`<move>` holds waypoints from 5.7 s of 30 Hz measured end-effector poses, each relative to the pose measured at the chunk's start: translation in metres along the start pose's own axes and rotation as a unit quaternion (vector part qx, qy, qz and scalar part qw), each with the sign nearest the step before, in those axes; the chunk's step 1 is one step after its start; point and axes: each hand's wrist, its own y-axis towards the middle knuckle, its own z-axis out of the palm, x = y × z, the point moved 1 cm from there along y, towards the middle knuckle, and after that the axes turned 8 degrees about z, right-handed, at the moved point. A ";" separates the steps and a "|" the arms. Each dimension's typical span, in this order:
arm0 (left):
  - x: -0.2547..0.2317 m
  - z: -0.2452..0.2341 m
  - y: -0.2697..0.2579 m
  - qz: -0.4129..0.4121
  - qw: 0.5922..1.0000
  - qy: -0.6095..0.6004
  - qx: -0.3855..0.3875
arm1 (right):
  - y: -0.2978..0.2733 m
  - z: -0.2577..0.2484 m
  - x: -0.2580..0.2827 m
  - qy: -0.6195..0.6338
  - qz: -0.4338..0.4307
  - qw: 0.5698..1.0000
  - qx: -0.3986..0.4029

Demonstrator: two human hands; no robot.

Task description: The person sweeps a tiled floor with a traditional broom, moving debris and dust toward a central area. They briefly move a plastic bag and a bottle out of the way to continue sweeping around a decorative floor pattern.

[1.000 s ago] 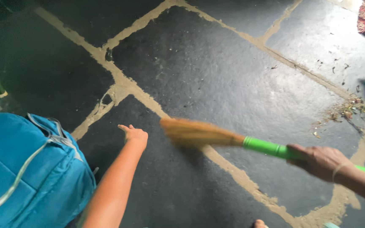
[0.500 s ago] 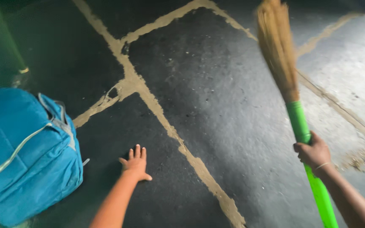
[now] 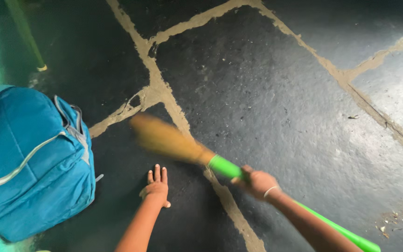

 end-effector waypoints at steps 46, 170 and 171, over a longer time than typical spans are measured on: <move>-0.076 -0.104 -0.059 0.112 0.933 0.156 -0.305 | -0.306 0.077 -0.364 0.028 0.460 0.870 -0.172; 0.367 -0.170 0.218 0.070 0.953 -0.166 -0.246 | 0.346 -0.030 0.592 -0.122 -0.132 0.984 -0.009; 0.365 -0.169 0.217 0.050 0.955 -0.202 -0.209 | 0.347 -0.022 0.595 -0.082 -0.109 0.991 -0.015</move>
